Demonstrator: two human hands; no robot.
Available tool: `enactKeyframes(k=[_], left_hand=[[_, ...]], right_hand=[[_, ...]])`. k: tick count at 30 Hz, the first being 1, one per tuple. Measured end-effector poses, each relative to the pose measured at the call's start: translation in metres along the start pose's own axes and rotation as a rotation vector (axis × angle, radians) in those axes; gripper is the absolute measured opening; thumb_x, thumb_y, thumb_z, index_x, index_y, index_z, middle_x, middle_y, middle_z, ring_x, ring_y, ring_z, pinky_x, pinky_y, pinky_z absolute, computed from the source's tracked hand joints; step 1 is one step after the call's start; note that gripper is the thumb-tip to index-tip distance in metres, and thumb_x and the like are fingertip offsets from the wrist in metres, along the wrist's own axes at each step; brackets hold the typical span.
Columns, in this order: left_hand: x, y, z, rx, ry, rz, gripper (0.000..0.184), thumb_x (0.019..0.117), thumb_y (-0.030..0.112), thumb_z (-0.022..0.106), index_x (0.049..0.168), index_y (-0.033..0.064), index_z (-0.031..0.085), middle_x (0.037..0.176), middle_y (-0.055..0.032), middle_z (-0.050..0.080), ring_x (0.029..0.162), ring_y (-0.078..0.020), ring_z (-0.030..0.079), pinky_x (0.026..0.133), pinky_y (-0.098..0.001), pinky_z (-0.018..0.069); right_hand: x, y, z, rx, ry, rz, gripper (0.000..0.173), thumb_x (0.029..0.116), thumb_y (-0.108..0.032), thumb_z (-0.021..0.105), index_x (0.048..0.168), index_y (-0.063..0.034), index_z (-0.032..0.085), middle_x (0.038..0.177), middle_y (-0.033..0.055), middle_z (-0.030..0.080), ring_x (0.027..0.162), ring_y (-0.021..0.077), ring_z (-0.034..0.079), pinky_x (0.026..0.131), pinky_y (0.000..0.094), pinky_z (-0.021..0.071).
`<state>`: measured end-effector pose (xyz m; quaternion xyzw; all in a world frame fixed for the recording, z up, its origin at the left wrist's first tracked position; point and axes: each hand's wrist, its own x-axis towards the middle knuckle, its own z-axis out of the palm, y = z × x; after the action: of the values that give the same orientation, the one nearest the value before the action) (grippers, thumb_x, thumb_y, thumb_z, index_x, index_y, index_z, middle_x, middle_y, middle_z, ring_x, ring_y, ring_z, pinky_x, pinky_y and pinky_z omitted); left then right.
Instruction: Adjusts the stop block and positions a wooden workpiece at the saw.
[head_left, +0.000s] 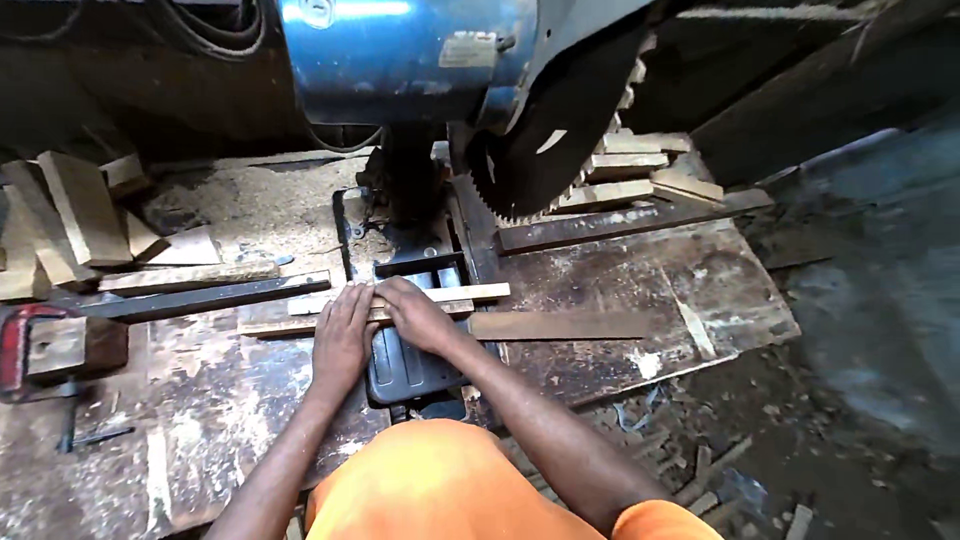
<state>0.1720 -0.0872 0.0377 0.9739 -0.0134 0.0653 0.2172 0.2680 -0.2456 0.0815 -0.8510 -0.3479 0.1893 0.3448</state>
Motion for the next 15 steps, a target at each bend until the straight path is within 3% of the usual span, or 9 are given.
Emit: enactKeyframes(k=[4, 6, 8, 11, 15], left_hand=[[-0.003, -0.002, 0.006, 0.064, -0.055, 0.013, 0.055, 0.1061, 0.028, 0.053, 0.158, 0.0149, 0.041, 0.161, -0.0063, 0.043, 0.152, -0.0261, 0.035, 0.122, -0.0543, 0.0289], [-0.003, -0.001, 0.006, 0.088, -0.069, 0.020, 0.053, 0.1071, 0.031, 0.050, 0.157, 0.0164, 0.042, 0.162, -0.0048, 0.042, 0.153, -0.0263, 0.033, 0.122, -0.0553, 0.0269], [0.000, 0.004, 0.004, 0.113, -0.101, 0.013, 0.054, 0.1066, 0.033, 0.049, 0.158, 0.0174, 0.041, 0.164, -0.0039, 0.039, 0.154, -0.0259, 0.030, 0.123, -0.0550, 0.0242], [0.006, 0.011, 0.007, 0.147, -0.129, 0.026, 0.056, 0.1066, 0.035, 0.050, 0.159, 0.0180, 0.039, 0.166, -0.0030, 0.036, 0.156, -0.0244, 0.026, 0.125, -0.0537, 0.0218], [0.016, 0.014, 0.016, 0.188, -0.082, 0.048, 0.056, 0.1093, 0.035, 0.044, 0.162, 0.0190, 0.034, 0.170, -0.0003, 0.028, 0.158, -0.0230, 0.022, 0.125, -0.0500, 0.0222]], right_hand=[[-0.031, 0.008, -0.015, 0.084, 0.360, 0.058, 0.033, 0.0994, 0.002, 0.052, 0.127, -0.0039, 0.069, 0.133, 0.0125, 0.064, 0.126, 0.0220, 0.061, 0.107, 0.0403, 0.0524], [-0.061, 0.017, -0.031, 0.010, 0.557, 0.262, 0.034, 0.0977, 0.001, 0.053, 0.128, -0.0041, 0.068, 0.136, 0.0131, 0.063, 0.128, 0.0231, 0.060, 0.106, 0.0415, 0.0528], [-0.090, 0.032, -0.048, -0.052, 0.661, 0.531, 0.043, 0.0954, -0.001, 0.057, 0.138, -0.0039, 0.061, 0.142, 0.0171, 0.057, 0.131, 0.0296, 0.056, 0.106, 0.0469, 0.0513], [-0.118, 0.061, -0.055, -0.026, 0.613, 0.771, 0.064, 0.0882, 0.000, 0.064, 0.150, -0.0038, 0.048, 0.152, 0.0217, 0.047, 0.138, 0.0375, 0.049, 0.110, 0.0558, 0.0457], [-0.115, 0.073, -0.047, 0.027, 0.492, 0.732, 0.074, 0.0823, -0.006, 0.074, 0.151, -0.0033, 0.047, 0.152, 0.0199, 0.049, 0.140, 0.0358, 0.048, 0.113, 0.0561, 0.0421]])
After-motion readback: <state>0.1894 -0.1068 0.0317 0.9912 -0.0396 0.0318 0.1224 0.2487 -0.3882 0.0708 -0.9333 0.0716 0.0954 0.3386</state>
